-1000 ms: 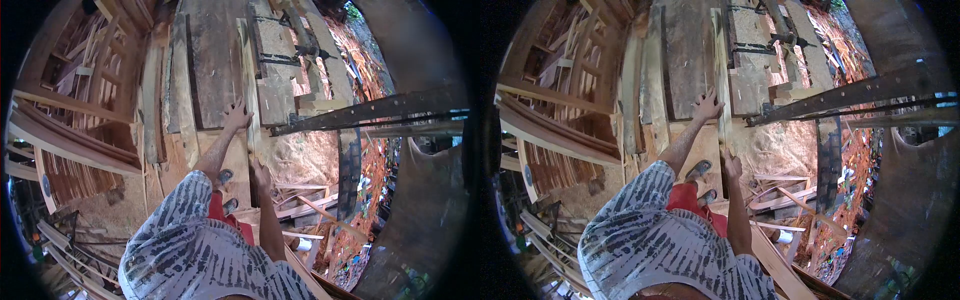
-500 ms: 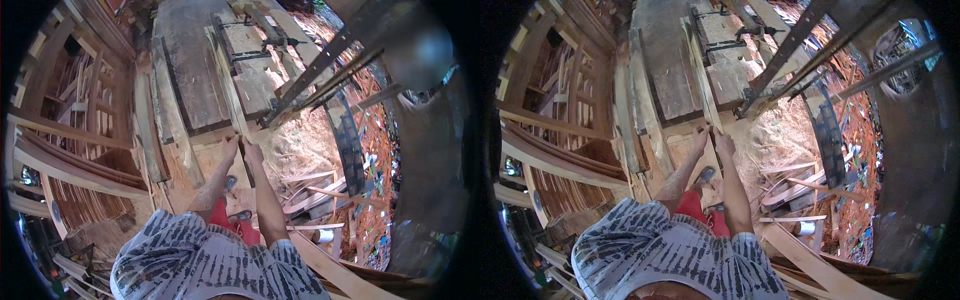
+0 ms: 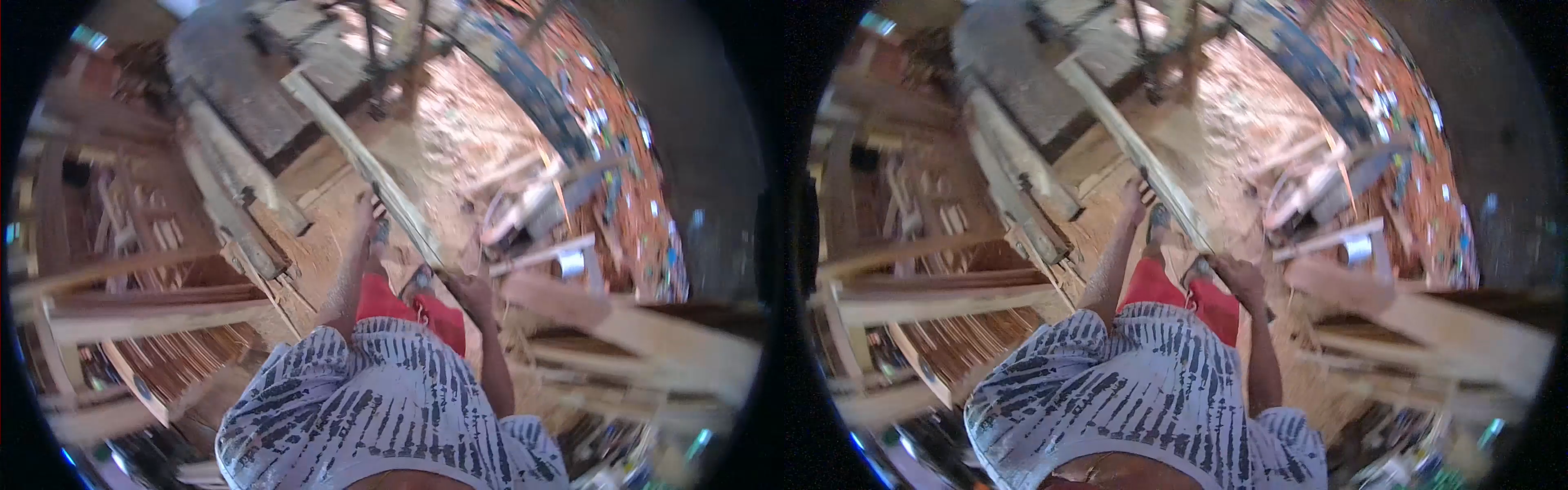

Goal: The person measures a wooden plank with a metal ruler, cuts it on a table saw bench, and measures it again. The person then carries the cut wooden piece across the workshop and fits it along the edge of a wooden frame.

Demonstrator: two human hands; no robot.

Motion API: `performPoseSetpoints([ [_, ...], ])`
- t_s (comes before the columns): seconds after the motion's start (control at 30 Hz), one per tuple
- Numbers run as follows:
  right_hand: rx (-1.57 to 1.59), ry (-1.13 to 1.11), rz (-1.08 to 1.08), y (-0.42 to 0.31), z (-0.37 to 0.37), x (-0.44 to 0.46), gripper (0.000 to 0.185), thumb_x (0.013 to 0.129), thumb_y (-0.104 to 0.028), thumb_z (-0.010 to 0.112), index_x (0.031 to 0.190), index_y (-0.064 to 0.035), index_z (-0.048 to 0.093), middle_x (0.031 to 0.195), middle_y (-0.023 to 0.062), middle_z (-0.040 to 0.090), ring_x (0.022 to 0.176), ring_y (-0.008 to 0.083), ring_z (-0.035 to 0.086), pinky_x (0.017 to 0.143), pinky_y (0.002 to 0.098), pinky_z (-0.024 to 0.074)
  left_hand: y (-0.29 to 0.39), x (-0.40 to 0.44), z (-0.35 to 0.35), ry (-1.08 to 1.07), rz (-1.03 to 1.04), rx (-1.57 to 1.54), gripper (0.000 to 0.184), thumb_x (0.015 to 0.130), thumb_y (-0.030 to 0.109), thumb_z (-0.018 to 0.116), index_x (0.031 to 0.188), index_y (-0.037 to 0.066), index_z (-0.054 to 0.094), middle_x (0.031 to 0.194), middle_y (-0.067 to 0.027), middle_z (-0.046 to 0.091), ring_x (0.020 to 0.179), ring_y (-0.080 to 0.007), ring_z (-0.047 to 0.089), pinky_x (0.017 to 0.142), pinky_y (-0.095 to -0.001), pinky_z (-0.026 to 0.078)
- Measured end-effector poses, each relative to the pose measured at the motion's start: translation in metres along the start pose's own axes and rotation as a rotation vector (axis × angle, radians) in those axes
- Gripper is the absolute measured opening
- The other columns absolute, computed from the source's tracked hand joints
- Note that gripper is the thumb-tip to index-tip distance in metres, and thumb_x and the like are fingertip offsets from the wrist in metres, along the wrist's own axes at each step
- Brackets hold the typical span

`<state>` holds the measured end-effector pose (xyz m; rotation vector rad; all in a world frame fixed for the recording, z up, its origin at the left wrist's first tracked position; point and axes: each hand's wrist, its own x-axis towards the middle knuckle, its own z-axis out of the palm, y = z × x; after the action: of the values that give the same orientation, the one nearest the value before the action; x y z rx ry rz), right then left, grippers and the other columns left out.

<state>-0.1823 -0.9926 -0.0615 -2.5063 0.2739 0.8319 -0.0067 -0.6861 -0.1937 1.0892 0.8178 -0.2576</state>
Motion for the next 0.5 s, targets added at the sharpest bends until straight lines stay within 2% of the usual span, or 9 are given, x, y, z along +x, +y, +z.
performPoseSetpoints([
  [0.03,0.039,-0.036,0.055,0.026,-0.007,-0.034,0.071,0.086,-0.076,0.059,0.107,-0.0100,0.075,0.094,0.0238,0.072,0.087,0.0407,0.070,0.077,0.0519,0.0549,-0.009,0.006,0.005,-0.119,-0.068,-0.019,0.069,0.097,0.055,0.066,0.144,0.008,0.048,0.130,-0.0114,0.060,0.116,-0.0271,0.060,0.097,-0.0496,0.048],
  [0.1,0.166,-0.033,0.303,0.087,-0.001,-0.092,0.080,0.077,-0.079,0.067,0.100,-0.0027,0.075,0.095,0.0261,0.073,0.095,0.0396,0.072,0.079,0.0502,0.0554,-0.045,-0.009,0.034,-0.388,-0.187,-0.205,0.062,0.099,0.053,0.063,0.139,0.007,0.053,0.127,-0.0131,0.062,0.114,-0.0313,0.062,0.100,-0.0569,0.050],
  [0.13,0.177,-0.002,0.356,0.111,0.002,-0.121,0.072,0.077,-0.073,0.071,0.094,-0.0029,0.075,0.090,0.0246,0.073,0.089,0.0393,0.072,0.078,0.0493,0.0546,-0.061,-0.034,0.051,-0.415,-0.241,-0.168,0.062,0.099,0.053,0.063,0.139,0.007,0.053,0.127,-0.0131,0.062,0.114,-0.0313,0.062,0.100,-0.0569,0.050],
  [0.2,0.110,0.068,0.416,0.141,0.004,-0.176,0.065,0.076,-0.068,0.075,0.089,-0.0036,0.075,0.086,0.0228,0.073,0.084,0.0388,0.072,0.076,0.0484,0.0536,-0.070,-0.106,0.075,-0.355,-0.306,-0.229,0.051,0.103,0.044,0.061,0.128,0.000,0.057,0.119,-0.0137,0.068,0.103,-0.0279,0.069,0.093,-0.0464,0.058],
  [0.23,0.045,0.108,0.423,0.148,0.001,-0.203,0.065,0.074,-0.068,0.076,0.089,-0.0042,0.075,0.087,0.0224,0.073,0.083,0.0385,0.072,0.075,0.0485,0.0534,-0.064,-0.138,0.086,-0.409,-0.333,-0.102,0.050,0.103,0.043,0.062,0.128,-0.001,0.057,0.116,-0.0150,0.068,0.106,-0.0292,0.068,0.096,-0.0470,0.058],
  [0.27,0.047,0.126,0.540,0.136,-0.017,-0.225,0.066,0.073,-0.068,0.076,0.089,-0.0043,0.075,0.087,0.0224,0.073,0.083,0.0388,0.072,0.075,0.0491,0.0534,-0.099,-0.138,0.084,-0.464,-0.389,-0.123,0.054,0.105,0.047,0.056,0.138,0.004,0.051,0.124,-0.0124,0.064,0.111,-0.0284,0.064,0.098,-0.0489,0.055],
  [0.37,-0.002,0.142,0.756,0.138,-0.045,-0.272,0.066,0.072,-0.067,0.077,0.090,-0.0038,0.075,0.085,0.0225,0.072,0.082,0.0396,0.071,0.075,0.0502,0.0533,-0.186,-0.127,0.097,-0.408,-0.582,0.102,0.058,0.103,0.054,0.056,0.134,0.006,0.050,0.122,-0.0091,0.061,0.106,-0.0279,0.065,0.094,-0.0466,0.056],
  [0.43,-0.045,0.154,0.862,0.153,-0.027,-0.311,0.066,0.071,-0.067,0.078,0.089,-0.0034,0.075,0.084,0.0226,0.072,0.082,0.0400,0.071,0.074,0.0507,0.0531,-0.221,-0.133,0.111,-0.439,-0.536,-0.091,0.057,0.100,0.060,0.057,0.123,0.007,0.056,0.111,-0.0082,0.062,0.098,-0.0281,0.065,0.086,-0.0468,0.056],
  [0.5,-0.105,0.325,0.790,0.168,0.002,-0.339,0.070,0.079,-0.072,0.071,0.089,-0.0029,0.075,0.084,0.0241,0.072,0.084,0.0416,0.072,0.076,0.0518,0.0548,-0.236,-0.124,0.127,-0.371,-0.587,-0.064,0.054,0.100,0.061,0.057,0.115,0.008,0.059,0.103,-0.0075,0.062,0.092,-0.0274,0.065,0.080,-0.0472,0.056],
])
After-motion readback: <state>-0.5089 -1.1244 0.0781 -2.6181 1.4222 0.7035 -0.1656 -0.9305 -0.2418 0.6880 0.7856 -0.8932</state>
